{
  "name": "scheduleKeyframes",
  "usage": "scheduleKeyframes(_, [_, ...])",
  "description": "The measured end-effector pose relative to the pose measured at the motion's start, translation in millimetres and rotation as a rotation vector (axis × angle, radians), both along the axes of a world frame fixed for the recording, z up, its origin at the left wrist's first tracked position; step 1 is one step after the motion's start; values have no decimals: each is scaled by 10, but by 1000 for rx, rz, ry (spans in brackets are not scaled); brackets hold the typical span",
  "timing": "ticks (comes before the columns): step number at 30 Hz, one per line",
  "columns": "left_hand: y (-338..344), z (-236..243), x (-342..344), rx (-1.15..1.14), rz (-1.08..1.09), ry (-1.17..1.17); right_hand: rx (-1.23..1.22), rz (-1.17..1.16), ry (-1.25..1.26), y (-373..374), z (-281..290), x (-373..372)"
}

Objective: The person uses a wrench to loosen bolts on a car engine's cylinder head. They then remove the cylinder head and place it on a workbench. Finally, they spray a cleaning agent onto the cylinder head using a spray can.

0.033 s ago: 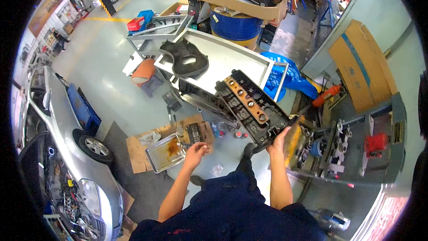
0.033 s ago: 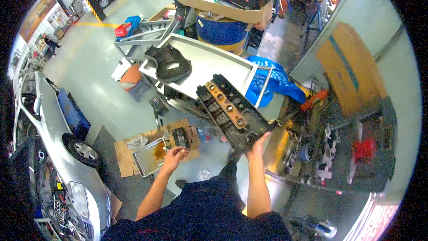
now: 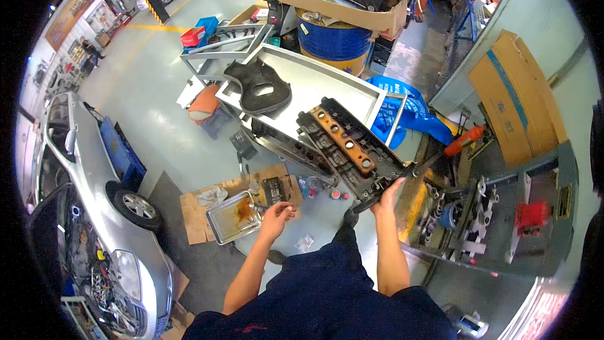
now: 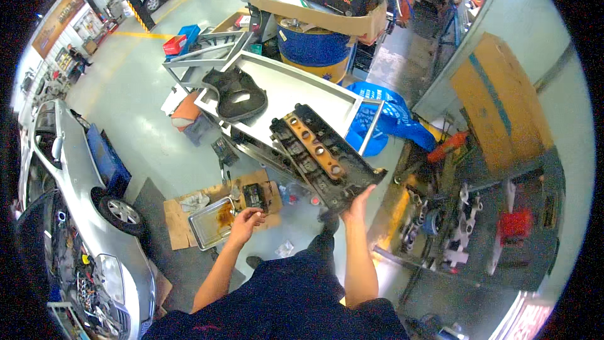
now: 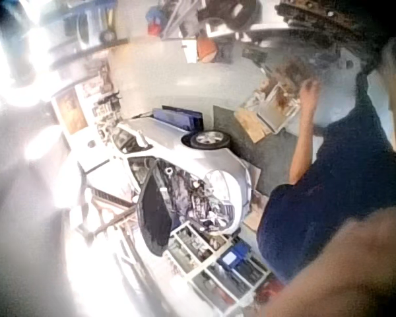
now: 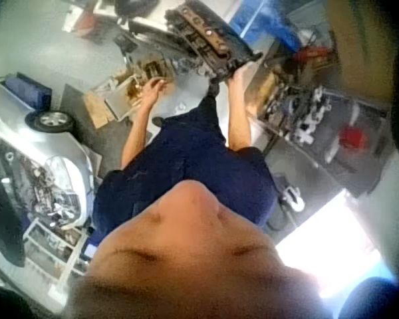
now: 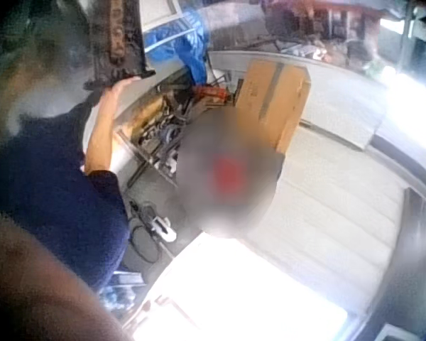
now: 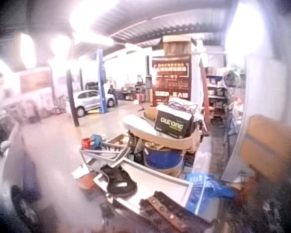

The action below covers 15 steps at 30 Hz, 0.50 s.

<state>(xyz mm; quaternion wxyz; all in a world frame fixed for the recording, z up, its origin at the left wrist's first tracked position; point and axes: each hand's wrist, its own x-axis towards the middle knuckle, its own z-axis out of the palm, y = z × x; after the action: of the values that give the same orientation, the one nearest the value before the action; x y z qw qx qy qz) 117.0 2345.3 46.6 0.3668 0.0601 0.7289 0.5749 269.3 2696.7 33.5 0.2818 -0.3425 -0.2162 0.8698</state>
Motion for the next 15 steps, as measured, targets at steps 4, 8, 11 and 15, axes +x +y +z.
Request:
scheduleKeyframes(4, [1099,582,-7,35,-63,97,-123,68,-1,668,-326,-439])
scheduleKeyframes(8, [2128,880,32,94,-134,177,-255,116,-13,1172,-432,-626])
scheduleKeyframes(11, [2750,1022,6,32,-219,258,-261,136,-13,1440,-569,-683])
scheduleKeyframes(15, [3430,1093,9,-121,-362,452,-194,128,-127,1558,-698,-614])
